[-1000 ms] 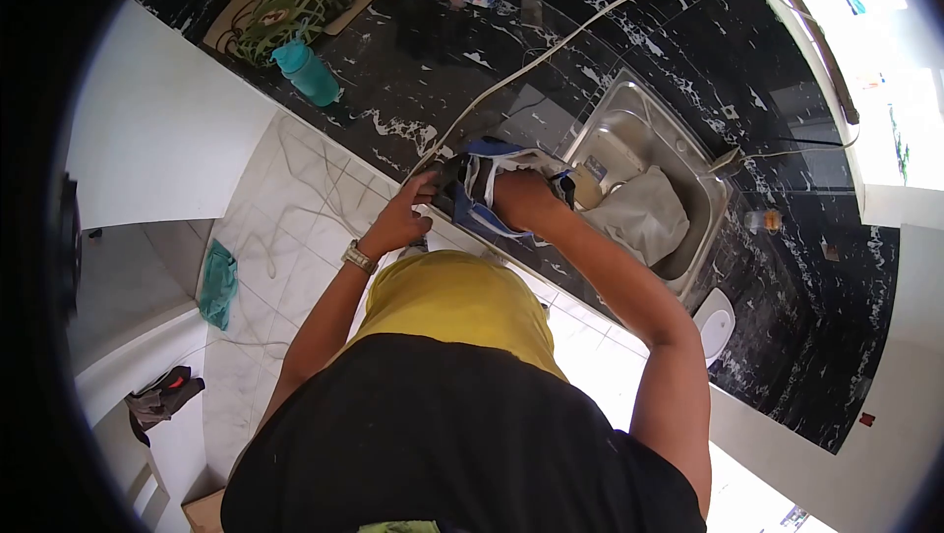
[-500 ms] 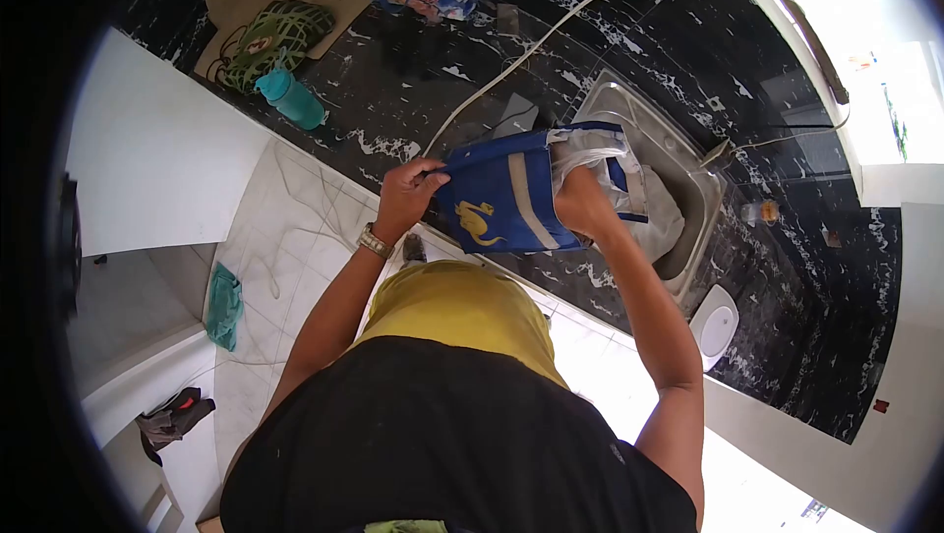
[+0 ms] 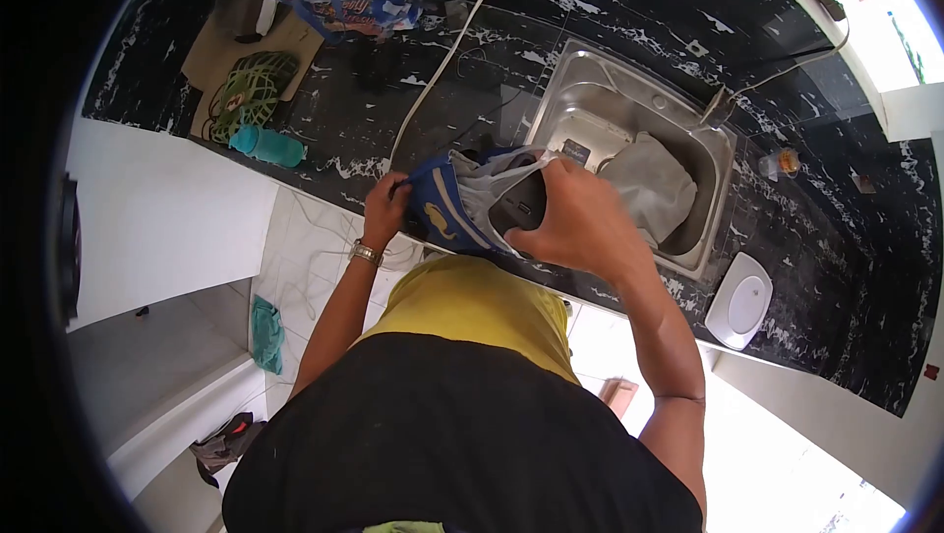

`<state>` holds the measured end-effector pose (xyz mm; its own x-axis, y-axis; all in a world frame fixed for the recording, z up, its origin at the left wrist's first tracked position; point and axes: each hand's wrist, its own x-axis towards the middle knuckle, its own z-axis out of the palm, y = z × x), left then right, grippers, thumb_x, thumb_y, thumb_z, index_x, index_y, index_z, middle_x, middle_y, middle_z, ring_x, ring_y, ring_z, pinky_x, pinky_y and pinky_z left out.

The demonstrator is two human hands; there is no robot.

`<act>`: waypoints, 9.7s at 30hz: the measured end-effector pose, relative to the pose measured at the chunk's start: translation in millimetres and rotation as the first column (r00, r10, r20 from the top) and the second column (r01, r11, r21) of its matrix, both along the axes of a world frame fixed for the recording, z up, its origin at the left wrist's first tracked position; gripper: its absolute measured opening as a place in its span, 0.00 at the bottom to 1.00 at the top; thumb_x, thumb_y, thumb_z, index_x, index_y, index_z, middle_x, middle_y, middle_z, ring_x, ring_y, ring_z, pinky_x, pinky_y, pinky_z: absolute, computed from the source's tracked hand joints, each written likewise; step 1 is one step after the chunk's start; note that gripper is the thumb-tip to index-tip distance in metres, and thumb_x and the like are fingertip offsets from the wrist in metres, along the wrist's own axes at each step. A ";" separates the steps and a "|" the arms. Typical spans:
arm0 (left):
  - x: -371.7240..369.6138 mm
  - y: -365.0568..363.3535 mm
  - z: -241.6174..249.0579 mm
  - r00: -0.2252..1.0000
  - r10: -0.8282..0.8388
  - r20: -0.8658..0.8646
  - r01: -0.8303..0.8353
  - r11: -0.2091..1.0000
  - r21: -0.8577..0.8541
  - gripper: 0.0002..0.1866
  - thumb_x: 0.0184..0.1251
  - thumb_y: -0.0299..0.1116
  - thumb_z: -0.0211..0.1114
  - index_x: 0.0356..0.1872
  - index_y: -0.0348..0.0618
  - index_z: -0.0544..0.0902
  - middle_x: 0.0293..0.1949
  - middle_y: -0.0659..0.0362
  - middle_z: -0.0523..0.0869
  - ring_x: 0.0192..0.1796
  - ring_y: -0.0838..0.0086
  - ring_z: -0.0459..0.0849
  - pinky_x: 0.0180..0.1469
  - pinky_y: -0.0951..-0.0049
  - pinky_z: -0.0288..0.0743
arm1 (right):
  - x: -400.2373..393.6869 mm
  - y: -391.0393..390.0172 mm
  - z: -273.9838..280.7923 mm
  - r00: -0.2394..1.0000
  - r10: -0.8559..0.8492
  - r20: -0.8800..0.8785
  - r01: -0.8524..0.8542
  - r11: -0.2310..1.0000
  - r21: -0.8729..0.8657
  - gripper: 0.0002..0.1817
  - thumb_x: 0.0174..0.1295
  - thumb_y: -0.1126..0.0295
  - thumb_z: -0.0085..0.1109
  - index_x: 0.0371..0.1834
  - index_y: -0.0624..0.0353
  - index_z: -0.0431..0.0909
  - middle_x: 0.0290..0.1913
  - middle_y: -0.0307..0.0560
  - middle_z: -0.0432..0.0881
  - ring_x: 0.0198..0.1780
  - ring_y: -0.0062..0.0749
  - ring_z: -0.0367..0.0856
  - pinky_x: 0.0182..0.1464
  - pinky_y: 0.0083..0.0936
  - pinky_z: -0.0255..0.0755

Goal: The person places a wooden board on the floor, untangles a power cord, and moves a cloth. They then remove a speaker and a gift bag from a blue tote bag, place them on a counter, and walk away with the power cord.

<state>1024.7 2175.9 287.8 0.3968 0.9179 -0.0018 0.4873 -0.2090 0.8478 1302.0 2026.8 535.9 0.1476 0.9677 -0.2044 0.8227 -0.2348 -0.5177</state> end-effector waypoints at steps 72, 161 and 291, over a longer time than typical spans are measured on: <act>111.4 148.4 178.7 0.635 -0.697 0.334 0.755 0.651 -0.077 0.20 0.74 0.35 0.63 0.60 0.33 0.78 0.50 0.54 0.87 0.49 0.70 0.86 0.54 0.75 0.77 | -112.7 -130.7 -44.0 0.283 -0.839 -0.464 0.952 0.306 0.028 0.45 0.37 0.53 0.82 0.60 0.67 0.75 0.48 0.54 0.84 0.49 0.37 0.83 0.54 0.30 0.76; 55.8 25.8 139.8 0.583 -0.568 0.581 0.782 0.201 -0.590 0.59 0.48 0.31 0.77 0.78 0.41 0.45 0.69 0.48 0.67 0.70 0.61 0.68 0.72 0.63 0.61 | -73.1 -16.7 -56.6 0.605 -0.398 -0.689 0.656 0.740 0.148 0.21 0.55 0.76 0.55 0.55 0.62 0.78 0.46 0.48 0.83 0.47 0.28 0.81 0.51 0.25 0.76; 76.8 22.2 123.9 0.450 -0.758 0.472 0.884 0.303 -0.356 0.57 0.51 0.42 0.82 0.77 0.43 0.51 0.63 0.45 0.72 0.66 0.60 0.75 0.68 0.63 0.67 | -76.8 -6.6 -80.2 0.656 -0.465 -0.595 0.679 0.707 0.196 0.19 0.50 0.73 0.58 0.46 0.66 0.83 0.45 0.54 0.85 0.49 0.42 0.84 0.55 0.30 0.74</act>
